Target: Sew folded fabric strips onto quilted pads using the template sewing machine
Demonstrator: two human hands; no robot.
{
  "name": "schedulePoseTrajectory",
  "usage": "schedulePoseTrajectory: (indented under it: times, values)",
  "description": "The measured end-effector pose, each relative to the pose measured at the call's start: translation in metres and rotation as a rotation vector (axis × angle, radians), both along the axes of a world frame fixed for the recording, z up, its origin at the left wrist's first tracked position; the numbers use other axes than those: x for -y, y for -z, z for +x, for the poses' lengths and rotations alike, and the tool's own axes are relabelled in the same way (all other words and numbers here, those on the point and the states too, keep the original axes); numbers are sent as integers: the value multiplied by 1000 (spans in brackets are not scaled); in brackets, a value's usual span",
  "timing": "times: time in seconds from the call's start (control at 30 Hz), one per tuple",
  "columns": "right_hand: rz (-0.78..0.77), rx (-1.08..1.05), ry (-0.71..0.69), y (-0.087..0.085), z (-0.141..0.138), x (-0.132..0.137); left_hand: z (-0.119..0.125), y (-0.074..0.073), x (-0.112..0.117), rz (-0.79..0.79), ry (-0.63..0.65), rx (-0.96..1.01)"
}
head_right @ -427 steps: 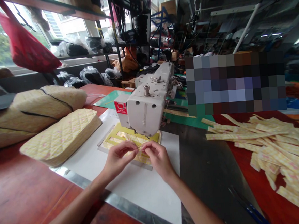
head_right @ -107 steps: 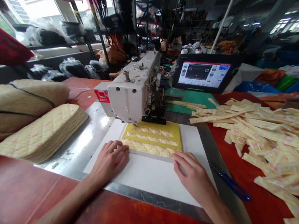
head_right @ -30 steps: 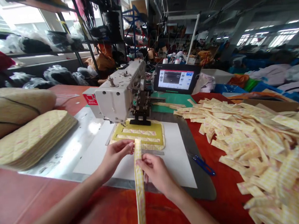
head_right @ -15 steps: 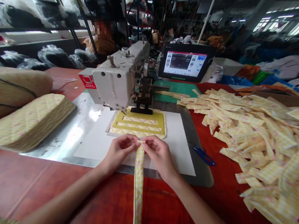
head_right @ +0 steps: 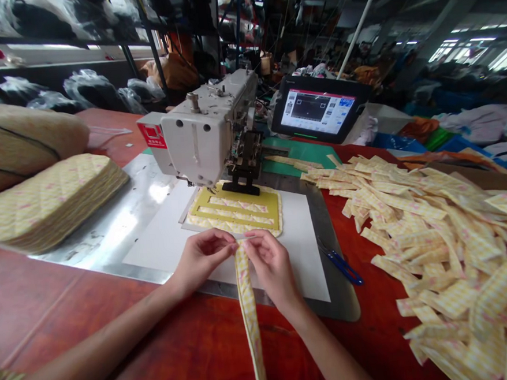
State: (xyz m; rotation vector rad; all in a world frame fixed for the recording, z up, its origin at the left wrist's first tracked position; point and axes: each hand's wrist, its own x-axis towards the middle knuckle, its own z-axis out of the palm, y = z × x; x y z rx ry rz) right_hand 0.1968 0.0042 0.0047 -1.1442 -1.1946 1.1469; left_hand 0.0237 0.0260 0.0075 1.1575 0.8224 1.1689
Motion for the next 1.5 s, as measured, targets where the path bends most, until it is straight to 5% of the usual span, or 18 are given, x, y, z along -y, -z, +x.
schedulePoseTrajectory:
  times: [0.17, 0.27, 0.47, 0.63, 0.73, 0.93, 1.2, 1.33, 1.5]
  values:
    - [-184, -155, -75, 1, -4, 3, 5, -2, 5, 46, -55, 32]
    - [-127, -25, -103, -13, 2, 1, 7, 3, 8, 46, -109, 112]
    - [808, 1113, -113, -56, 0, -52, -5, 11, 12, 47, -140, 54]
    - [1055, 1659, -312, -27, -40, -125, -34, 10, 16, 192, -187, -196]
    - [1054, 1691, -363, -9, -55, -151, -55, 12, 18, 254, -210, -331]
    - [869, 1507, -544, -5, -49, -158, -86, 9, 13, 281, -201, -462]
    - [669, 1031, -446, 19, -40, -147, -105, 8, 1, 401, -171, -615]
    - [637, 1006, -490, 16, -42, -147, -106, 11, -38, 603, -150, -804]
    - [616, 967, -493, 15, -35, -144, -92, 16, -98, 929, 25, -1084]
